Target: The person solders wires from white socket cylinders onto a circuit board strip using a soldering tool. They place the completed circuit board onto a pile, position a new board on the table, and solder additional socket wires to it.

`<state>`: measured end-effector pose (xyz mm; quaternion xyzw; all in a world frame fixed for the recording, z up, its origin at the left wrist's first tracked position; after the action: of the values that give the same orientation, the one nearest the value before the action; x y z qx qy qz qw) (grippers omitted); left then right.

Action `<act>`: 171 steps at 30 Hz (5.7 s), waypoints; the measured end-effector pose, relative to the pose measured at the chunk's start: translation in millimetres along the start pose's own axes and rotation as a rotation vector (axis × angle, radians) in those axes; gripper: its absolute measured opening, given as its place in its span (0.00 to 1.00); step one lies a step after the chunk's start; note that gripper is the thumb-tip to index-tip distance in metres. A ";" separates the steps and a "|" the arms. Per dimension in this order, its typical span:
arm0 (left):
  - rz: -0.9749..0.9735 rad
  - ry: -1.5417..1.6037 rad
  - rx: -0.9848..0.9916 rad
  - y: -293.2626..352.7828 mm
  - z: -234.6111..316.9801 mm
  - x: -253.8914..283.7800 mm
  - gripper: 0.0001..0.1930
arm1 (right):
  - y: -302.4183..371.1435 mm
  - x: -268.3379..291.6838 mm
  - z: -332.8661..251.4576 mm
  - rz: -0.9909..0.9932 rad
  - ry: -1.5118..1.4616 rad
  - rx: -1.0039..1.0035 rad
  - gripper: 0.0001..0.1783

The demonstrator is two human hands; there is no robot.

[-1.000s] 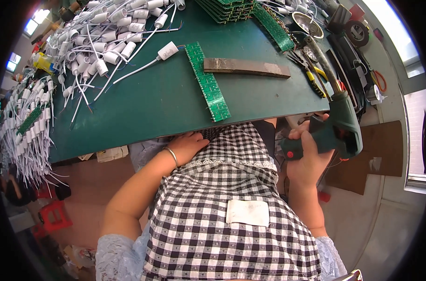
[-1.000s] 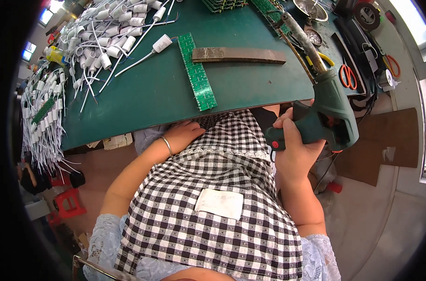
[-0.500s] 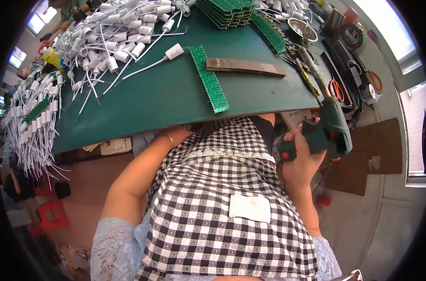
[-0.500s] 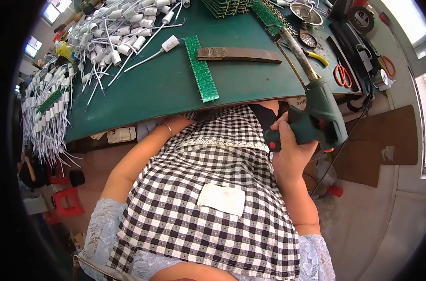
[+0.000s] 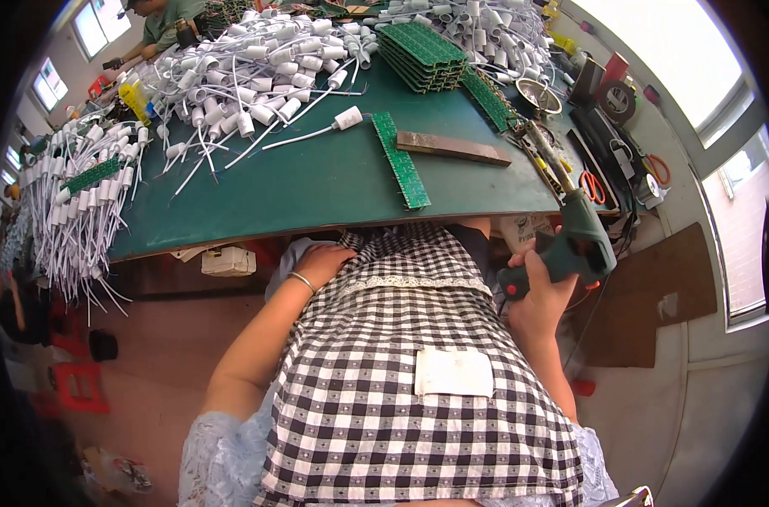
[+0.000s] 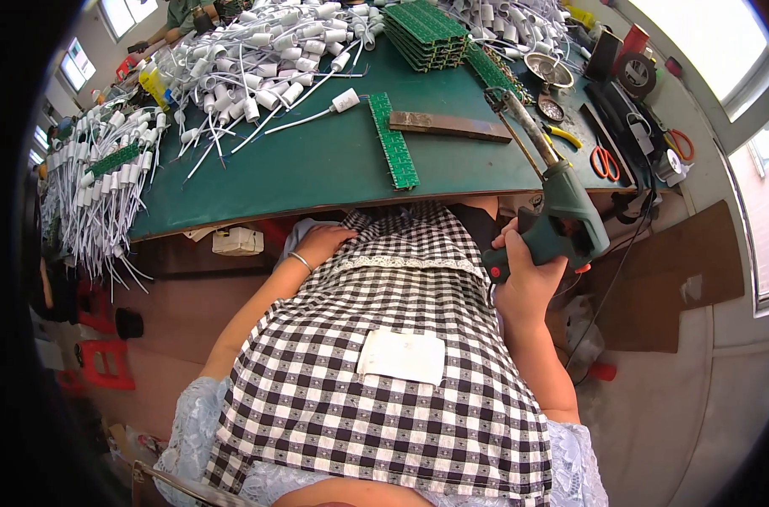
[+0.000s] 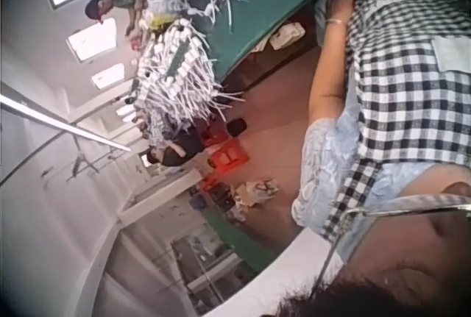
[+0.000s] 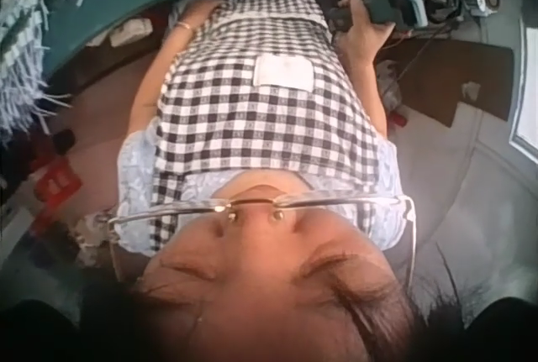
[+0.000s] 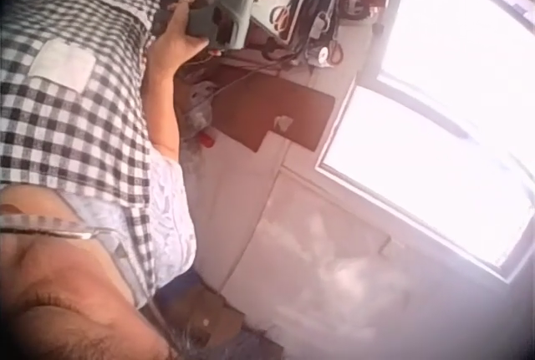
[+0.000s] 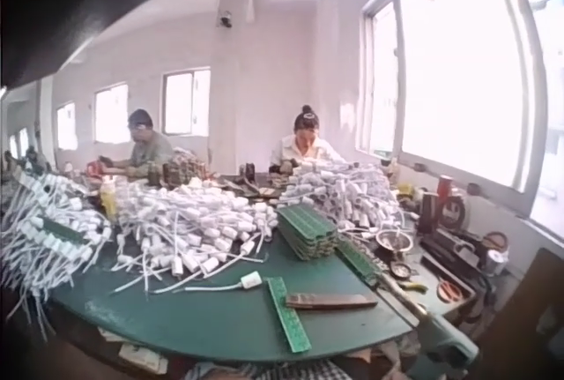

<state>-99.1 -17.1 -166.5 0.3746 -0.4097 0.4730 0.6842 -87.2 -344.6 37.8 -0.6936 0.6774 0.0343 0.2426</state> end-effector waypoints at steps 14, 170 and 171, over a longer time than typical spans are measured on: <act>0.000 -0.023 0.160 4.2 -15.9 -11.9 0.16 | -17.6 -2.2 14.0 -0.004 0.088 -0.059 0.23; 0.469 -0.047 0.096 -133.5 24.9 232.4 0.10 | -121.5 -51.0 92.6 -0.453 0.358 -0.799 0.24; 0.441 -0.019 0.120 -134.0 22.5 230.7 0.09 | -124.5 -53.9 91.8 -0.406 0.303 -0.786 0.19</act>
<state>74.2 4.7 36.5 0.3206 -0.4592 0.6309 0.5369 53.3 -264.2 13.4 -0.8486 0.4914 0.1383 -0.1385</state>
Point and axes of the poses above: each hand's wrist, its own y-axis away from the middle knuckle, its own x-axis out of the back of the hand, z = x × y, the point moved 6 cm from there along -y, towards the middle knuckle, and after that the axes turned 7 degrees about -z, right-handed, at the moved point
